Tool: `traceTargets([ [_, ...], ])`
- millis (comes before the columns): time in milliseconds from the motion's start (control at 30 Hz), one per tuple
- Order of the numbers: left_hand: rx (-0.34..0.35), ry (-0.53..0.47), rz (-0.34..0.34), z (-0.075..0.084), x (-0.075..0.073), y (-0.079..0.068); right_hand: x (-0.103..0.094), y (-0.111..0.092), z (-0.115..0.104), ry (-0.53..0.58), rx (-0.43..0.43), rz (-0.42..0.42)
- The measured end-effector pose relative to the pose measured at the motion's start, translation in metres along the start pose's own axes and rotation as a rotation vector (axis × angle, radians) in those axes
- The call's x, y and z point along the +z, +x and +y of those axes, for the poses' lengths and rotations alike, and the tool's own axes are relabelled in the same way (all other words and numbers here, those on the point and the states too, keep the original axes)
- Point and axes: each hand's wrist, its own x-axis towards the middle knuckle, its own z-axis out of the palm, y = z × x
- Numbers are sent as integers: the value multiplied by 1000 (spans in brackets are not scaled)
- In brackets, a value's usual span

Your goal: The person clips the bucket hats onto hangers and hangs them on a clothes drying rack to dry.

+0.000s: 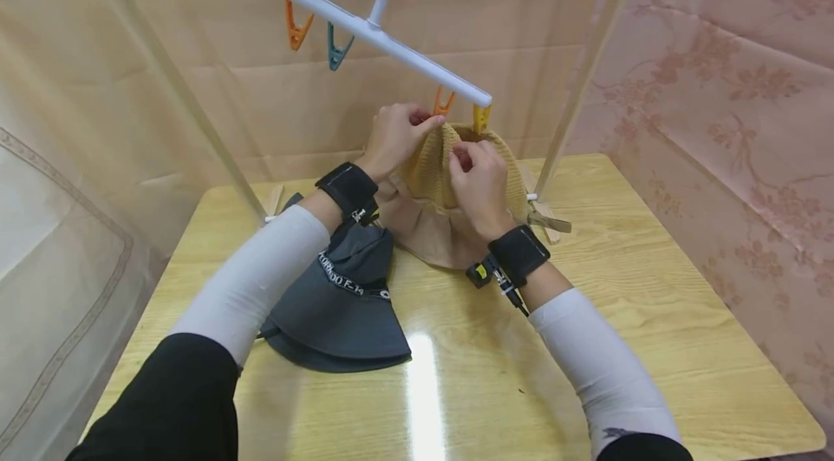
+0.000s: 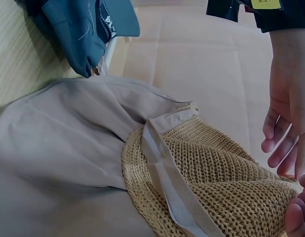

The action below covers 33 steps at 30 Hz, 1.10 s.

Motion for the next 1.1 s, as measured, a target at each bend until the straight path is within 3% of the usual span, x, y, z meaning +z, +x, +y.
traceTargets([
  [233,-7,-4,1,-5,5,-6,-1,-7,1,-16,-8,-26],
  [467,-8,-12,-3,-18,8,-15,-1,-13,-1,-24,18,-105],
  [800,-52,1,-80,-31,8,-29,-3,-20,-4,-16,94,-247],
  [1100,-81,31,-127,-52,8,-39,2,-29,-3,-57,96,-352],
])
